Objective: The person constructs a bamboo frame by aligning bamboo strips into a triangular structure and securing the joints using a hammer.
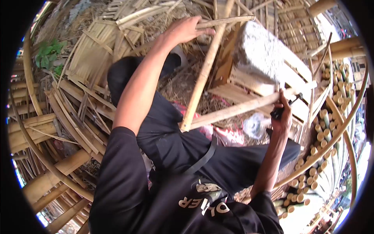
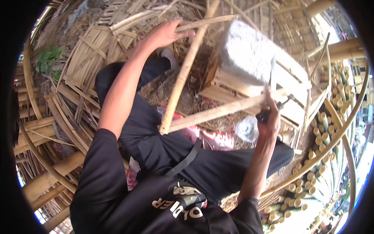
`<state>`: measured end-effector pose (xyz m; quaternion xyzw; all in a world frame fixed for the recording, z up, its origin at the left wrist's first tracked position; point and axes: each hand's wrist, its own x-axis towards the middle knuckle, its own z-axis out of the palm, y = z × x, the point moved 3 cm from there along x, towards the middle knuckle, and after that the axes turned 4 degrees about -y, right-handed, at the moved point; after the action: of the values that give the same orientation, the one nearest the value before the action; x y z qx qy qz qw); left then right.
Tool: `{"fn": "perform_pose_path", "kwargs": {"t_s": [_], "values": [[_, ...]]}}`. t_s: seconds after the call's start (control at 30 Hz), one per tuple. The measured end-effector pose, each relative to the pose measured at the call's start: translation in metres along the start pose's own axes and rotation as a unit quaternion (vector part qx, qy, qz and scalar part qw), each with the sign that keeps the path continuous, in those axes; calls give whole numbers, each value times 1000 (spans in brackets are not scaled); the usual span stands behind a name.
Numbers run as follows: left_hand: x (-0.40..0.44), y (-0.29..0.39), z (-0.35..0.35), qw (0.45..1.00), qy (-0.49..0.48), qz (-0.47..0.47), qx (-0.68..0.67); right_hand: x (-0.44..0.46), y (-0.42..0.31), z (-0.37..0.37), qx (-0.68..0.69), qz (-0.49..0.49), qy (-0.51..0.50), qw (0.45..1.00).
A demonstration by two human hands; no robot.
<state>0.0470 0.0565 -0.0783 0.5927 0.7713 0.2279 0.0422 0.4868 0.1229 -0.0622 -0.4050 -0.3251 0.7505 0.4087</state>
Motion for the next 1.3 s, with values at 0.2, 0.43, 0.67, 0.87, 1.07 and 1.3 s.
{"fn": "perform_pose_path", "kwargs": {"t_s": [0.2, 0.43, 0.67, 0.87, 1.07, 1.3], "values": [[13, -1, -104, 987, -47, -86, -126, 15, -31, 26, -10, -64, -39, 997], [10, 132, -120, 996, -54, -64, -1, 27, -33, 17, 11, -136, -47, 989], [22, 147, -65, 992, -50, -63, 92, 10, -52, -76, -35, -198, 86, 976], [14, 169, -69, 973, 47, -22, 227, 12, -50, -133, 50, -238, 110, 964], [28, 212, -44, 977, -101, 70, 175, 5, -30, -105, -35, -170, 122, 977], [69, 294, 12, 965, 9, 239, 106, 4, -23, -66, -15, -150, 58, 987]]}}
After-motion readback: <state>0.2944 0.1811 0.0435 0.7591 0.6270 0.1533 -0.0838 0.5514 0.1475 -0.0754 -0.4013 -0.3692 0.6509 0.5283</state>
